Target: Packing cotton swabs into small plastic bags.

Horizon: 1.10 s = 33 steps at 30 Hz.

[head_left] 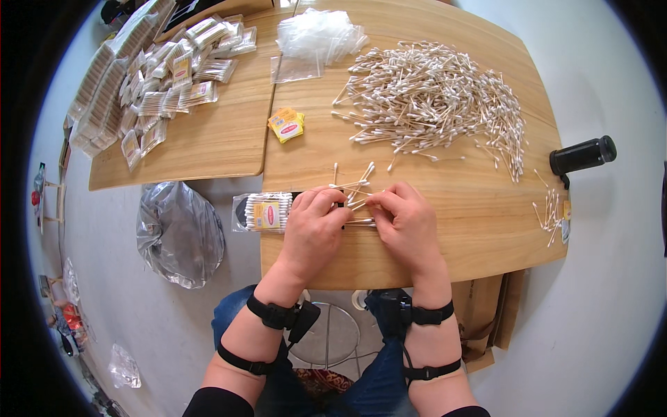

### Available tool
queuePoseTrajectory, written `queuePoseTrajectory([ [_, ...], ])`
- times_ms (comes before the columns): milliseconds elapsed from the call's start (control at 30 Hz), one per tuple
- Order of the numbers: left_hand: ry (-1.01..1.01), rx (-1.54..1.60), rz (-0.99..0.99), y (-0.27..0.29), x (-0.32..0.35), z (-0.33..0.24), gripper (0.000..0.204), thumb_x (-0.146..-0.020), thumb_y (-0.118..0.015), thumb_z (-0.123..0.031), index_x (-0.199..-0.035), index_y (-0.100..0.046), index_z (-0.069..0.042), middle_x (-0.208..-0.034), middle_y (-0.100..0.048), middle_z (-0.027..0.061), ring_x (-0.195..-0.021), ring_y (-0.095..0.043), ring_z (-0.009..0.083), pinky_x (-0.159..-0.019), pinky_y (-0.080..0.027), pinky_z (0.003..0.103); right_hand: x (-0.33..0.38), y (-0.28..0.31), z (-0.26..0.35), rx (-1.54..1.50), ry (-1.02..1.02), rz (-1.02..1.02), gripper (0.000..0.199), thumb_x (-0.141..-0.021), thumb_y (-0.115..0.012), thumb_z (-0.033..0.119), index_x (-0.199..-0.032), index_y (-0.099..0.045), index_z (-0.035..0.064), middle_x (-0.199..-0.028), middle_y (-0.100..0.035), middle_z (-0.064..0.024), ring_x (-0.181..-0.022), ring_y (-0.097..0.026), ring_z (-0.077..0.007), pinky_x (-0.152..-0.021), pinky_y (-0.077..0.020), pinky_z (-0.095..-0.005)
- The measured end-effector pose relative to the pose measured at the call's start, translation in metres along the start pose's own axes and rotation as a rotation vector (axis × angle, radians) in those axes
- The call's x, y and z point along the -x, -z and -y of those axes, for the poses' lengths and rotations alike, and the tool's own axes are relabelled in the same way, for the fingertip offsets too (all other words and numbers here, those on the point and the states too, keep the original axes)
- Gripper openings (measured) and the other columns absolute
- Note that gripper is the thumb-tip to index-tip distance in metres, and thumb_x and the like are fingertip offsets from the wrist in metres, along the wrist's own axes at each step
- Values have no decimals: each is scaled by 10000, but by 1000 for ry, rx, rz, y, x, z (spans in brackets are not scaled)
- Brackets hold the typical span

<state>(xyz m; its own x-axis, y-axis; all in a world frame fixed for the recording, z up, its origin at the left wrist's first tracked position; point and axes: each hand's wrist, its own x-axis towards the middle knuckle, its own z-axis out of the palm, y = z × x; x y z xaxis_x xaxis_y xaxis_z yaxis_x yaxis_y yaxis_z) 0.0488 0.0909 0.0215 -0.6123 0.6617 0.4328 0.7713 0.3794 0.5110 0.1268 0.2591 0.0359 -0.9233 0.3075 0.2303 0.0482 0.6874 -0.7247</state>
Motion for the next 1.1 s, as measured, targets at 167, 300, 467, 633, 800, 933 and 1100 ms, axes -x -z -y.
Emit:
queuePoseTrajectory([
  [167,1,35,18,5,0,-1,154,-713,-657,4,-833,-697,-86,-1011,-644,67,-1042,-613,287,-903,-480,419,0,4,-6,73,-19,22,92,-757,-725,48,-803,-653,81,-821,-593,-89,-821,-600,-305,-689,-494,-412],
  [300,-54,45,76,7,3,0,184,-699,-672,-16,-857,-716,-97,-1042,-640,64,-1064,-602,292,-916,-476,423,0,13,-8,115,-40,21,104,-746,-736,55,-777,-638,74,-815,-584,-90,-825,-592,-313,-697,-489,-417],
  [467,-79,24,94,10,5,0,224,-702,-681,-29,-903,-734,-110,-1056,-637,67,-1071,-597,289,-929,-471,418,-1,13,-9,124,-31,35,105,-741,-736,59,-751,-632,66,-811,-582,-94,-830,-590,-318,-712,-486,-427],
  [633,-6,72,99,10,3,-3,159,-742,-718,-49,-893,-691,-90,-1026,-612,72,-1052,-586,293,-915,-457,416,-2,15,-9,128,-28,44,106,-737,-735,58,-747,-629,62,-807,-583,-93,-834,-590,-316,-716,-485,-428],
  [800,-6,55,95,8,1,-2,135,-758,-743,-77,-871,-670,-74,-1006,-605,67,-1026,-587,287,-895,-453,410,-2,15,-8,107,-14,38,103,-736,-730,49,-745,-628,57,-803,-588,-90,-836,-592,-313,-716,-485,-426],
  [933,-20,24,85,7,2,-1,122,-781,-745,-100,-874,-673,-70,-970,-614,54,-990,-595,272,-873,-456,393,-2,14,-9,102,1,29,97,-742,-729,46,-748,-633,59,-801,-590,-88,-825,-593,-312,-713,-486,-424],
  [1100,-9,4,97,8,0,-2,107,-795,-739,-105,-880,-680,-82,-930,-613,45,-948,-594,261,-848,-457,390,-1,17,-10,84,-10,42,98,-745,-734,48,-749,-636,58,-797,-591,-84,-816,-591,-306,-704,-486,-418],
])
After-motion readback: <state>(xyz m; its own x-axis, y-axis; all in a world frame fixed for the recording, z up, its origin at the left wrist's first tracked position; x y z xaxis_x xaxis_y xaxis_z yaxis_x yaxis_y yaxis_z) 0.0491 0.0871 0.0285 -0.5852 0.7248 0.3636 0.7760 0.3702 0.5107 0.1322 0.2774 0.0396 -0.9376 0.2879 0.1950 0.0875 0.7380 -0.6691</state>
